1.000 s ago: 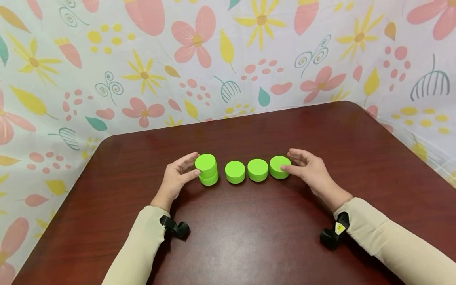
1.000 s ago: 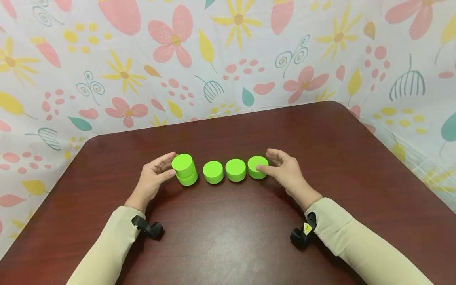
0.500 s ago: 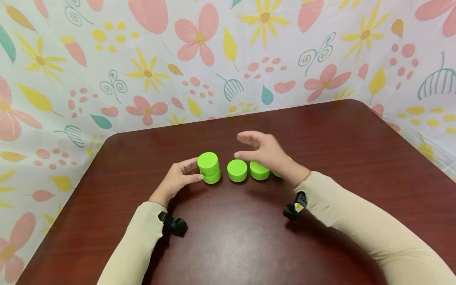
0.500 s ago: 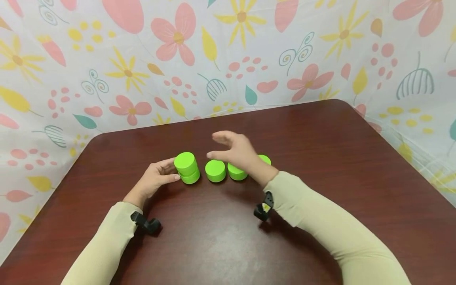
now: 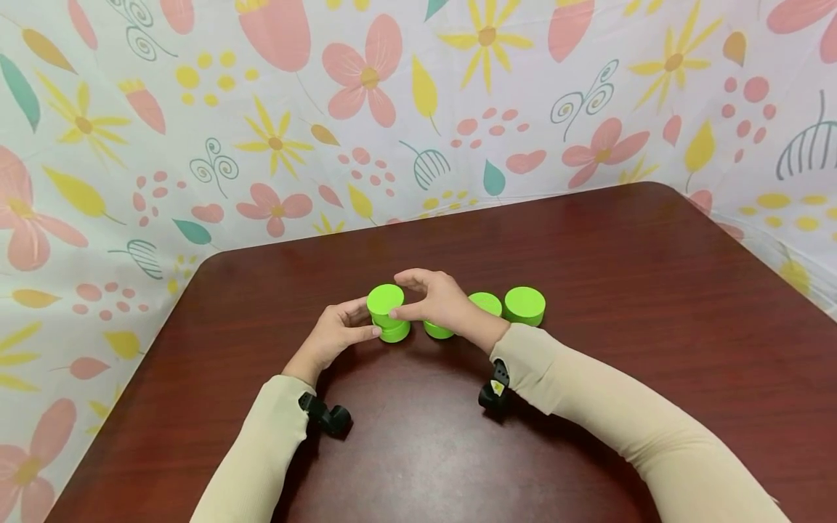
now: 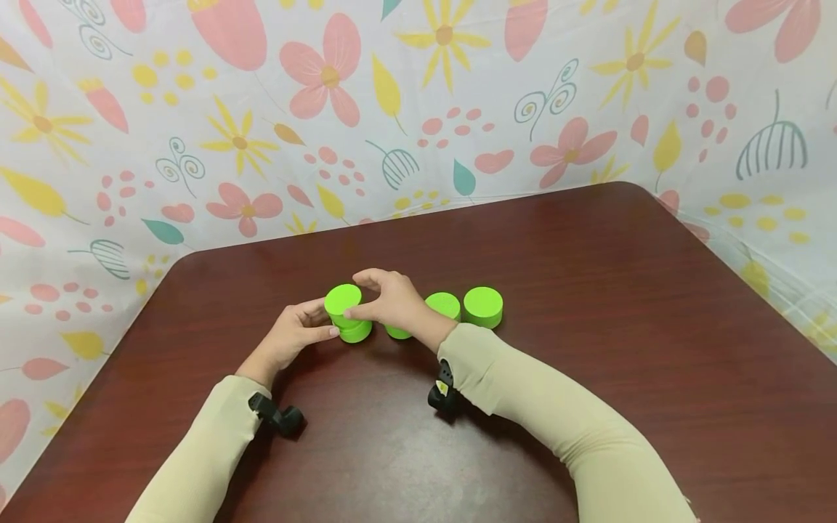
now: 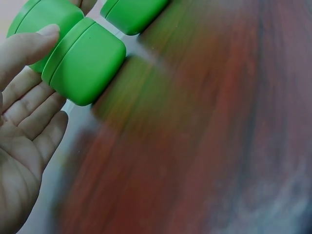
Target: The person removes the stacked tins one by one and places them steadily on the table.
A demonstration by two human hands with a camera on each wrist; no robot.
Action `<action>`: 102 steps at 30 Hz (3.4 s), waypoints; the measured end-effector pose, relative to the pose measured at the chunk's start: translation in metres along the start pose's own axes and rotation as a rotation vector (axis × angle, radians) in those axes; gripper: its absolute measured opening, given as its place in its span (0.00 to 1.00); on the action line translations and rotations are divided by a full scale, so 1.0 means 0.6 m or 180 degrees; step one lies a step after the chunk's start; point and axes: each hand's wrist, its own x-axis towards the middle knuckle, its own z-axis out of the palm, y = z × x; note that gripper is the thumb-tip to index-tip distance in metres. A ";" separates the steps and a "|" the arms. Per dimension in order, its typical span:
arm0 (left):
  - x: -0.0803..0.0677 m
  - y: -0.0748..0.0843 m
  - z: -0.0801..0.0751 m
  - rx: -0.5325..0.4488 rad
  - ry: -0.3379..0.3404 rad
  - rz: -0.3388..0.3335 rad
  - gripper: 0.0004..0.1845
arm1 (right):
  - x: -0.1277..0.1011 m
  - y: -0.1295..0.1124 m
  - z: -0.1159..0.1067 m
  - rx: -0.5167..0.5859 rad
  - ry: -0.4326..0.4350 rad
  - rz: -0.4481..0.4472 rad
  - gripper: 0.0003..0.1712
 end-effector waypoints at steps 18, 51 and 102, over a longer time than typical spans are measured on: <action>0.002 -0.007 0.004 0.0000 0.0058 -0.0042 0.27 | 0.006 0.004 0.013 -0.0033 0.0072 -0.0052 0.34; 0.004 -0.009 0.003 -0.0079 0.0012 -0.0164 0.29 | -0.001 -0.003 0.001 0.0207 0.0334 -0.0033 0.32; 0.008 -0.013 -0.008 -0.0047 -0.0021 -0.0240 0.30 | -0.121 0.051 -0.184 0.0127 0.1313 0.0474 0.32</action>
